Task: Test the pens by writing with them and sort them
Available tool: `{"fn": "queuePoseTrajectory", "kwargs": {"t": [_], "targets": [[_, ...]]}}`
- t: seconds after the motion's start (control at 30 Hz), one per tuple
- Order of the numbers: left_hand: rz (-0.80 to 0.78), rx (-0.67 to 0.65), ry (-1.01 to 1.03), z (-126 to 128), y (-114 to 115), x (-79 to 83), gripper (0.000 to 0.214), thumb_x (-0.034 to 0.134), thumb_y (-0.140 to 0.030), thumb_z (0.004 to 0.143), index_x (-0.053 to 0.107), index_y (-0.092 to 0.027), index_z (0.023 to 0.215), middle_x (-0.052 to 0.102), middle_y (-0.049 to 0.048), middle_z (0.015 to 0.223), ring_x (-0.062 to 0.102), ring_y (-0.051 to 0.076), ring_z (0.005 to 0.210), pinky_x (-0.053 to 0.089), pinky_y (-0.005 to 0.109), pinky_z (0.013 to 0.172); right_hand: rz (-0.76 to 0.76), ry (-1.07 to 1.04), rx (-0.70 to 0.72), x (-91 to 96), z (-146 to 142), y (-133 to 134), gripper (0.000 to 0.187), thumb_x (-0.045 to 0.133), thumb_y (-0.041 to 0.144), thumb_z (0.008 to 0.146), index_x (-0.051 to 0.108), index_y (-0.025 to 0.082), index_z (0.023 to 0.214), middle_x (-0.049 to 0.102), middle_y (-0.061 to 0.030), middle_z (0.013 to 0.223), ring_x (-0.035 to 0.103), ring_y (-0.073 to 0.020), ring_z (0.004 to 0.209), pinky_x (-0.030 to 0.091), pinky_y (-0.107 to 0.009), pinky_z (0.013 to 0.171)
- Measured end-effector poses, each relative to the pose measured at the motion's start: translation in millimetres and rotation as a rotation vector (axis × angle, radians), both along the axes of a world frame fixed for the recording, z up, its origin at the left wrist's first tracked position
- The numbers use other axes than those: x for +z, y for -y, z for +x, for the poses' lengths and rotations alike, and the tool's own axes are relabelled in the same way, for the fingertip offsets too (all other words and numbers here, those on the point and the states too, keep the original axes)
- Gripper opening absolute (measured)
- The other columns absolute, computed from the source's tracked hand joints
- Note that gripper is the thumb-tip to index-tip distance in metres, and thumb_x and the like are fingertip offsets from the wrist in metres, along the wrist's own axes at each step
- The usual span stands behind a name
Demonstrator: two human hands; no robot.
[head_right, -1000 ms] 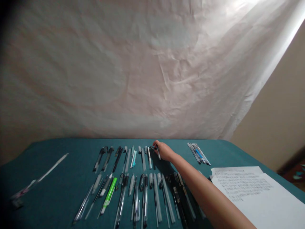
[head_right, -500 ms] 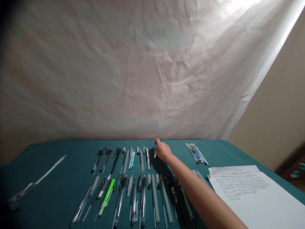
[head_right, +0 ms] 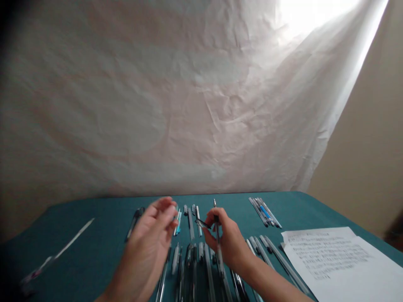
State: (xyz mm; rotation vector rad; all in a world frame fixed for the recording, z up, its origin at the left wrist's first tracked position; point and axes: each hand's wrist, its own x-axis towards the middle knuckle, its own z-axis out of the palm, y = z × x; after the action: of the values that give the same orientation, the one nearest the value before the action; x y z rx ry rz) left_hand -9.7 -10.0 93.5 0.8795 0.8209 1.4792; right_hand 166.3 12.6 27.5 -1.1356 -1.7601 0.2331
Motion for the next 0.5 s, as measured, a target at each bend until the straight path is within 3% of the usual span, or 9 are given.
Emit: {"fn": "queuePoseTrajectory", "kwargs": {"t": [0.07,0.17,0.27,0.4,0.5], "targets": [[-0.034,-0.091,-0.046,21.2,-0.5,-18.4,0.034,0.068,-0.025,0.068,0.058,-0.016,0.099,0.06,0.0046,0.094,0.055,0.013,0.076,0.042,0.022,0.063,0.014,-0.001,-0.022,-0.8,1.5,11.5,0.023,0.054,0.017,0.072,0.041,0.022,0.09,0.055,0.0001,0.077,0.052,-0.0111,0.065,0.044,-0.022,0.062],[-0.085,-0.35,-0.153,40.1,-3.7,-56.4,0.038,0.063,-0.037,0.07,0.056,-0.017,0.102,0.058,0.0026,0.088,0.048,0.008,0.057,0.034,0.02,0.049,0.015,0.029,-0.029,-9.4,4.1,19.8,0.024,0.054,0.016,0.072,0.042,0.022,0.091,0.055,0.0009,0.075,0.053,-0.0119,0.065,0.044,-0.022,0.061],[-0.055,-0.414,-0.157,43.7,-7.7,-80.5,0.035,0.059,-0.042,0.072,0.059,-0.016,0.095,0.058,0.0011,0.076,0.046,0.009,0.056,0.032,0.019,0.049,0.001,0.041,-0.012,-18.7,2.9,23.0,0.022,0.054,0.016,0.073,0.043,0.023,0.091,0.055,0.0018,0.073,0.054,-0.0115,0.063,0.045,-0.021,0.061],[-0.113,-0.373,-0.097,40.0,-12.6,-84.4,0.029,0.058,-0.04,0.074,0.059,-0.016,0.09,0.059,0.0017,0.076,0.051,0.012,0.067,0.036,0.021,0.059,-0.033,0.034,0.006,-24.3,0.5,25.9,0.018,0.053,0.021,0.077,0.044,0.023,0.092,0.057,0.0011,0.074,0.055,-0.0118,0.064,0.045,-0.021,0.061],[-0.153,-0.37,0.003,36.9,-17.0,-81.0,0.021,0.054,-0.034,0.078,0.058,-0.015,0.088,0.059,0.0022,0.08,0.052,0.011,0.07,0.039,0.022,0.065,0.004,0.067,0.017,-25.5,3.2,29.8,0.026,0.047,0.025,0.081,0.045,0.023,0.107,0.057,-0.0031,0.085,0.056,-0.015,0.075,0.046,-0.025,0.067]]}}
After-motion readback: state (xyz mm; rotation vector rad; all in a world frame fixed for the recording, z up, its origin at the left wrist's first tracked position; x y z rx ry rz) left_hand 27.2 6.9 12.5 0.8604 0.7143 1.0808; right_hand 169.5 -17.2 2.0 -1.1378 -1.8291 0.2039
